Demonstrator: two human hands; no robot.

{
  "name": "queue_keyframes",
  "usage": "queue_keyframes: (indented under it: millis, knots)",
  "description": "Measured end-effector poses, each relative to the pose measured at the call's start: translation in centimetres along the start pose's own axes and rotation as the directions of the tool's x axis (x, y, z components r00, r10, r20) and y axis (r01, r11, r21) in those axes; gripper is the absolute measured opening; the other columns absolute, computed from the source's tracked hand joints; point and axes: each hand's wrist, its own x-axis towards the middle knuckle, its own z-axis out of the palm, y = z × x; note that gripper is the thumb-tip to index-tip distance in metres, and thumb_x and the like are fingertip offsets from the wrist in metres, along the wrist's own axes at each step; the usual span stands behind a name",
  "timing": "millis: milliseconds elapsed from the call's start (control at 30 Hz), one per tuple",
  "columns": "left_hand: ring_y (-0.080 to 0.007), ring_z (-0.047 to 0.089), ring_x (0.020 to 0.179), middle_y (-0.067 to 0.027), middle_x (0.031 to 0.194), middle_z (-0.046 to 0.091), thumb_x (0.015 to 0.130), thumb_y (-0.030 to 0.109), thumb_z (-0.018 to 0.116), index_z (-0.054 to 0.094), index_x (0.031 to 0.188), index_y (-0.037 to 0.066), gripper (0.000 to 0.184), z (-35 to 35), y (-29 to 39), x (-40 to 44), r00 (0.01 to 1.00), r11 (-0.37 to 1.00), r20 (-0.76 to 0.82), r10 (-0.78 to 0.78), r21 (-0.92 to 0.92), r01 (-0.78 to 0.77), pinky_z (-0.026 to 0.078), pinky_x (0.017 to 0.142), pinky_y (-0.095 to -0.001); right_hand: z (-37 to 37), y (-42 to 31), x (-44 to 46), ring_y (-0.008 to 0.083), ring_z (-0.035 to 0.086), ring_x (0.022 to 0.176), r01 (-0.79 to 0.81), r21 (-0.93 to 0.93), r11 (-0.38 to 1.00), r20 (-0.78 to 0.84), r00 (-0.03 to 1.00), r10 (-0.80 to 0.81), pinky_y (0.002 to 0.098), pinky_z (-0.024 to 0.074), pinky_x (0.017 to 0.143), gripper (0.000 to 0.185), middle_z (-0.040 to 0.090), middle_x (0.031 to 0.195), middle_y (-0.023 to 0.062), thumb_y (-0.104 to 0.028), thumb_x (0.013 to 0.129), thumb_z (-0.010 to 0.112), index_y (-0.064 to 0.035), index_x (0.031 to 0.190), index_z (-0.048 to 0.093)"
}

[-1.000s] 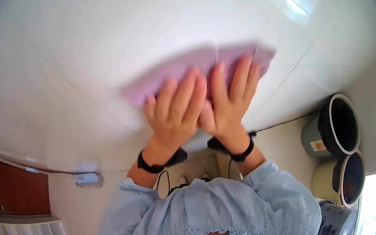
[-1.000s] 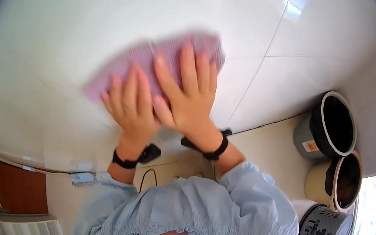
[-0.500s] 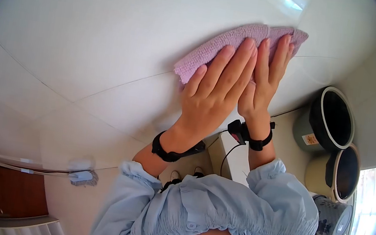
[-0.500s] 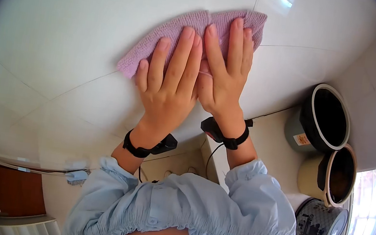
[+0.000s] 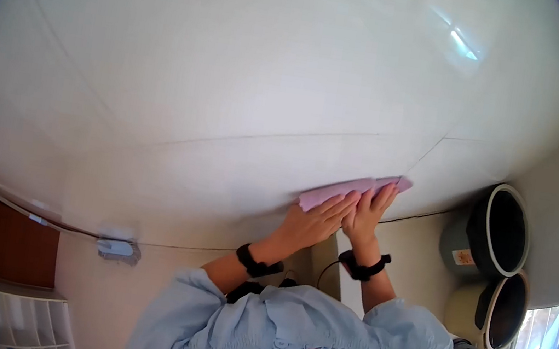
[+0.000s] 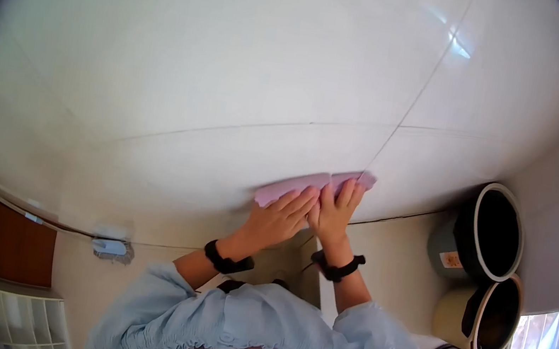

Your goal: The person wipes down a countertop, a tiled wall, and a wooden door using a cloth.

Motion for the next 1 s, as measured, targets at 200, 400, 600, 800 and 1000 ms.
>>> queue_keyframes:
  millis: [200,400,600,800,1000]
  knots:
    - [-0.0167,0.034,0.135,0.0048,0.140,0.048,0.093,0.035,0.045,0.056,0.131,0.020,0.042,-8.2,-5.7,5.9,0.948,0.962,-0.292,-0.126,0.198,0.189,0.008,0.115,-0.0379,-3.6,-8.1,15.2,0.0412,0.034,0.131,0.032,0.078,0.996,-0.250,0.968,-0.011,0.0512,0.0217,0.109,0.045,0.038,0.142,0.0248,-0.037,0.093,0.045,-0.0114,0.127,0.059]
    - [-0.0220,0.034,0.134,0.0028,0.141,0.046,0.093,0.036,0.043,0.058,0.129,0.021,0.042,-10.4,-11.2,-1.8,0.902,0.944,-0.359,-0.241,0.130,0.304,0.011,0.114,-0.0413,1.0,-17.7,13.6,0.0382,0.039,0.124,0.019,0.050,0.999,-0.247,0.969,-0.006,0.0514,0.0229,0.106,0.038,0.046,0.134,0.0195,-0.038,0.091,0.050,-0.0182,0.120,0.063]
    - [-0.0208,0.033,0.135,0.0030,0.145,0.040,0.092,0.038,0.044,0.050,0.136,0.024,0.047,-9.2,-14.5,-12.6,0.989,0.951,-0.141,-0.038,0.300,0.080,0.012,0.114,-0.0412,5.8,-22.0,4.0,0.0409,0.041,0.114,0.029,0.053,0.998,-0.062,0.998,-0.026,0.0558,0.0275,0.099,0.034,0.047,0.127,0.0198,-0.037,0.083,0.061,-0.0182,0.111,0.064]
    - [-0.0225,0.046,0.125,-0.0027,0.145,0.040,0.089,0.041,0.051,0.048,0.136,0.026,0.049,-18.1,-20.5,-2.9,0.935,0.976,-0.354,-0.007,0.201,0.083,0.021,0.111,-0.0409,-1.2,-24.5,20.6,0.0392,0.036,0.129,0.149,0.017,0.989,-0.152,0.978,-0.144,0.0456,0.0270,0.105,0.044,0.039,0.143,0.0216,-0.041,0.088,0.054,-0.0237,0.128,0.058]
    - [-0.0286,0.041,0.130,-0.0113,0.143,0.043,0.082,0.050,0.062,0.046,0.136,0.005,0.072,-23.0,-23.5,-2.9,0.989,0.958,-0.123,0.080,0.283,-0.042,0.031,0.104,-0.0435,-0.7,-26.3,21.4,0.0428,0.031,0.131,0.183,0.008,0.983,-0.098,0.978,-0.182,0.0516,0.0258,0.105,0.051,0.033,0.145,0.0223,-0.050,0.085,0.055,-0.0269,0.130,0.055]
